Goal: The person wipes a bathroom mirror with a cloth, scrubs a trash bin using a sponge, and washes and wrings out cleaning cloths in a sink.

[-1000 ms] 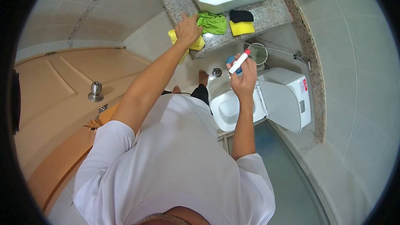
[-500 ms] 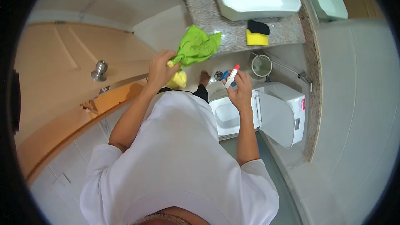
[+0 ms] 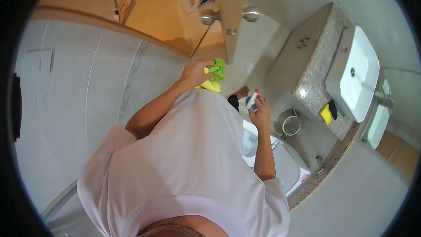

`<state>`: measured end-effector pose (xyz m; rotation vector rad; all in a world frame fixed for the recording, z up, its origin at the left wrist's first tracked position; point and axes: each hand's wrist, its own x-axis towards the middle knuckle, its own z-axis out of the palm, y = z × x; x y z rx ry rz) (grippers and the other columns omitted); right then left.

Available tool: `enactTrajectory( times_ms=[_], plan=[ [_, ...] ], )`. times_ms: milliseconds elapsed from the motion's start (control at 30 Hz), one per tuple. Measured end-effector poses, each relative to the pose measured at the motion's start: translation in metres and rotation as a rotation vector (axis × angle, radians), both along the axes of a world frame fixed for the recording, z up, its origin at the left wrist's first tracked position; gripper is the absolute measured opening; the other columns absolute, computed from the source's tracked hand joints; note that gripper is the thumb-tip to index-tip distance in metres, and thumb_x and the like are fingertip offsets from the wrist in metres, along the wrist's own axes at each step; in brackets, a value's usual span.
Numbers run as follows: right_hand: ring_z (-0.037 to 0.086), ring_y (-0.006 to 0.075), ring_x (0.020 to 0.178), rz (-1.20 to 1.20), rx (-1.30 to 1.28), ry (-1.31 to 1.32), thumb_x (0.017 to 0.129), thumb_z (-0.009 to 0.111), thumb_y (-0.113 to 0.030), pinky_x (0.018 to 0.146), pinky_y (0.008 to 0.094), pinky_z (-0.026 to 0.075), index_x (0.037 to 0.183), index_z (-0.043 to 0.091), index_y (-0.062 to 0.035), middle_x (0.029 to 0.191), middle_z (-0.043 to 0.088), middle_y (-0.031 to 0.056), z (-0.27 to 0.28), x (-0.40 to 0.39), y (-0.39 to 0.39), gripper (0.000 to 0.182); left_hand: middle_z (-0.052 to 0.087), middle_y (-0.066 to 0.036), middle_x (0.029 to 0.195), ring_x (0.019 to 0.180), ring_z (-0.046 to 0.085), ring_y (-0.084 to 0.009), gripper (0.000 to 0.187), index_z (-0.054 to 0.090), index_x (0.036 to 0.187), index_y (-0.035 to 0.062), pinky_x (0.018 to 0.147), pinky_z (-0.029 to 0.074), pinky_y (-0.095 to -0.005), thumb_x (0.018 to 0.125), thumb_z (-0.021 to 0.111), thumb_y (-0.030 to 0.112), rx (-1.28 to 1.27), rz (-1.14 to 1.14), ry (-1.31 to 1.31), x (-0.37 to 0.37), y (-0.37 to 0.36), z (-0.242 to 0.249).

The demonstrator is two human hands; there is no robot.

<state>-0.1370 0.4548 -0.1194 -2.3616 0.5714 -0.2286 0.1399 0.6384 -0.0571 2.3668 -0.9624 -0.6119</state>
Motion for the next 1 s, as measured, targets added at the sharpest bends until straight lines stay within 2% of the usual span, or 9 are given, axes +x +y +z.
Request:
enactTrajectory(
  times_ms=[167, 233, 333, 467, 567, 700, 800, 900, 1000],
  plan=[
    [0.058, 0.0395, 0.103, 0.262, -0.009, -0.027, 0.073, 0.07, -0.006, 0.089, 0.0469, 0.049, 0.109, 0.065, -0.0046, 0.113, 0.064, 0.0156, -0.056, 0.106, 0.044, 0.036, 0.071, -0.014, 0.105, 0.093, 0.067, -0.0366, 0.036, 0.071, 0.11, 0.013, 0.078, 0.054, -0.0442, 0.076, 0.078, 0.021, -0.101, 0.258, -0.056, 0.054, 0.07, -0.027],
    [0.058, 0.04, 0.104, 0.304, -0.01, -0.028, 0.072, 0.069, -0.005, 0.09, 0.0467, 0.05, 0.109, 0.065, -0.0043, 0.114, 0.064, 0.0163, -0.073, 0.148, 0.07, 0.037, 0.071, -0.015, 0.103, 0.095, 0.068, -0.0361, 0.038, 0.07, 0.111, 0.0107, 0.08, 0.054, -0.0433, 0.076, 0.079, 0.022, -0.128, 0.372, -0.071, 0.069, 0.094, -0.013],
    [0.059, 0.0409, 0.103, 0.289, 0.077, 0.064, 0.072, 0.069, -0.006, 0.09, 0.046, 0.049, 0.107, 0.065, -0.0037, 0.112, 0.066, 0.0181, -0.121, 0.201, 0.095, 0.034, 0.071, -0.016, 0.104, 0.095, 0.068, -0.0355, 0.038, 0.07, 0.11, 0.0068, 0.081, 0.054, -0.0427, 0.076, 0.079, 0.022, -0.233, 0.505, -0.146, 0.095, 0.109, -0.021],
    [0.066, 0.0425, 0.089, 0.004, 0.25, 0.072, 0.077, 0.074, -0.017, 0.08, 0.0468, 0.052, 0.093, 0.068, 0.0006, 0.095, 0.068, 0.0215, -0.108, 0.287, 0.126, 0.024, 0.071, -0.015, 0.105, 0.095, 0.069, -0.0353, 0.039, 0.07, 0.11, 0.0052, 0.083, 0.054, -0.0427, 0.077, 0.078, 0.023, -0.256, 0.631, -0.229, 0.128, 0.107, 0.02],
    [0.068, 0.0402, 0.086, -0.022, 0.173, 0.037, 0.077, 0.077, -0.025, 0.077, 0.0463, 0.053, 0.095, 0.07, -0.0014, 0.094, 0.069, 0.0207, -0.156, 0.352, 0.116, 0.03, 0.07, -0.015, 0.102, 0.094, 0.069, -0.0347, 0.039, 0.07, 0.11, 0.0046, 0.083, 0.054, -0.0423, 0.077, 0.078, 0.023, -0.353, 0.674, -0.272, 0.159, 0.101, 0.026],
    [0.069, 0.0373, 0.087, -0.14, 0.128, -0.01, 0.076, 0.079, -0.032, 0.077, 0.0456, 0.054, 0.097, 0.072, -0.0047, 0.093, 0.071, 0.0176, -0.173, 0.422, 0.109, 0.035, 0.069, -0.015, 0.1, 0.095, 0.068, -0.0325, 0.04, 0.069, 0.109, 0.0028, 0.083, 0.054, -0.0406, 0.074, 0.08, 0.021, -0.455, 0.746, -0.341, 0.206, 0.077, 0.034],
    [0.069, 0.0364, 0.088, -0.132, 0.111, -0.033, 0.076, 0.078, -0.038, 0.077, 0.0447, 0.054, 0.096, 0.073, -0.0058, 0.091, 0.071, 0.0157, -0.237, 0.487, 0.071, 0.038, 0.069, -0.015, 0.1, 0.094, 0.068, -0.0327, 0.04, 0.069, 0.107, 0.0026, 0.083, 0.054, -0.0404, 0.074, 0.08, 0.021, -0.509, 0.817, -0.36, 0.232, 0.054, 0.044],
    [0.069, 0.0369, 0.09, -0.119, 0.322, 0.149, 0.078, 0.075, -0.043, 0.077, 0.0438, 0.054, 0.097, 0.073, -0.0081, 0.09, 0.072, 0.0138, -0.22, 0.534, 0.045, 0.039, 0.069, -0.015, 0.099, 0.093, 0.068, -0.0338, 0.038, 0.069, 0.106, 0.0039, 0.081, 0.054, -0.0404, 0.073, 0.08, 0.02, -0.462, 0.854, -0.318, 0.267, 0.04, 0.064],
    [0.068, 0.0372, 0.086, -0.255, -0.021, 0.165, 0.078, 0.075, -0.037, 0.079, 0.0445, 0.054, 0.101, 0.073, -0.0103, 0.092, 0.072, 0.0136, -0.283, 0.6, 0.004, 0.035, 0.069, -0.014, 0.099, 0.089, 0.068, -0.0347, 0.034, 0.068, 0.104, 0.0047, 0.078, 0.054, -0.0401, 0.074, 0.08, 0.017, -0.476, 0.892, -0.322, 0.325, 0.024, 0.069]
  ],
)
